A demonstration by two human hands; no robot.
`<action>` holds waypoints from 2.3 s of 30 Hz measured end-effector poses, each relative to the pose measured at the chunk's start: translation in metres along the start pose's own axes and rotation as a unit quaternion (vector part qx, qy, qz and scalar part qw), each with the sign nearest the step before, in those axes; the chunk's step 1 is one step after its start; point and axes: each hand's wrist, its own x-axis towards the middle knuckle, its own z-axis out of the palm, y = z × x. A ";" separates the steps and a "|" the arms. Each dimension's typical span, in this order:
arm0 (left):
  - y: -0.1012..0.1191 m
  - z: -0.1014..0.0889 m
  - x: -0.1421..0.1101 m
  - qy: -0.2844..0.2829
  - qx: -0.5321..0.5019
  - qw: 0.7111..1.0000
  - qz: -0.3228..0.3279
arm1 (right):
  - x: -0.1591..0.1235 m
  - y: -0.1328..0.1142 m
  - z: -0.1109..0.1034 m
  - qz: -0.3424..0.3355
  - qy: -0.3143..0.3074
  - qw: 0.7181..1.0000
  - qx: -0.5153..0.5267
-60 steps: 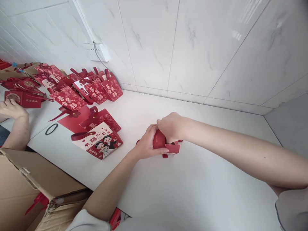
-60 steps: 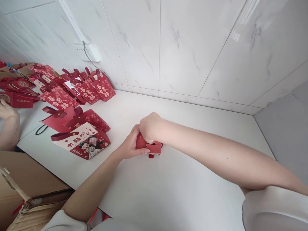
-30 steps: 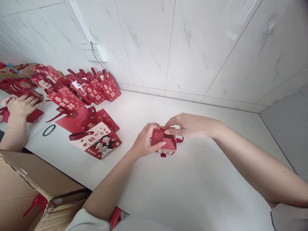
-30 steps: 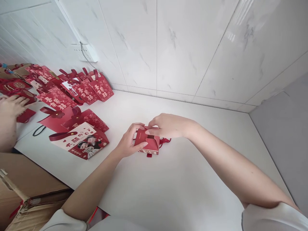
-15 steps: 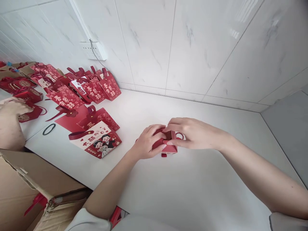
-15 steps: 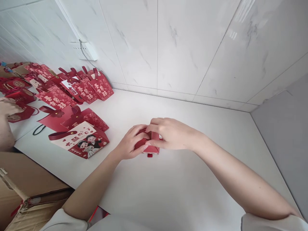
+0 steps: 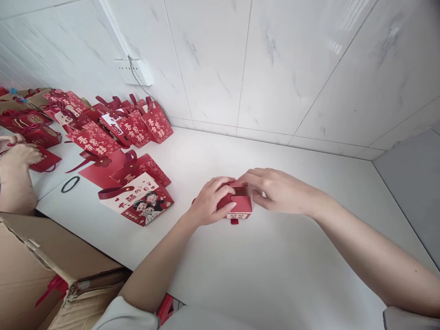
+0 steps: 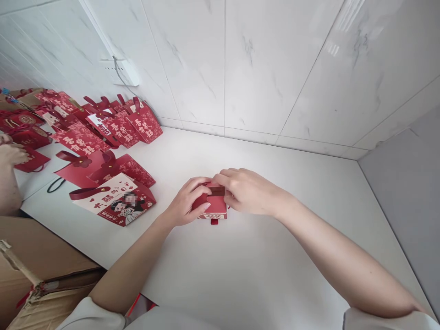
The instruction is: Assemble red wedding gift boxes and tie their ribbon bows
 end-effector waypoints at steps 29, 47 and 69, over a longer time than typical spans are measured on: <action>0.003 -0.003 -0.001 -0.016 0.004 1.000 -0.012 | 0.015 -0.007 -0.001 -0.087 -0.016 0.995 -0.038; 0.004 -0.002 -0.002 -0.022 0.010 0.999 -0.023 | 0.004 -0.002 0.023 -0.058 0.053 0.992 0.097; 0.005 0.003 -0.002 -0.007 -0.005 1.000 -0.015 | 0.003 0.012 0.062 0.111 0.126 0.865 0.473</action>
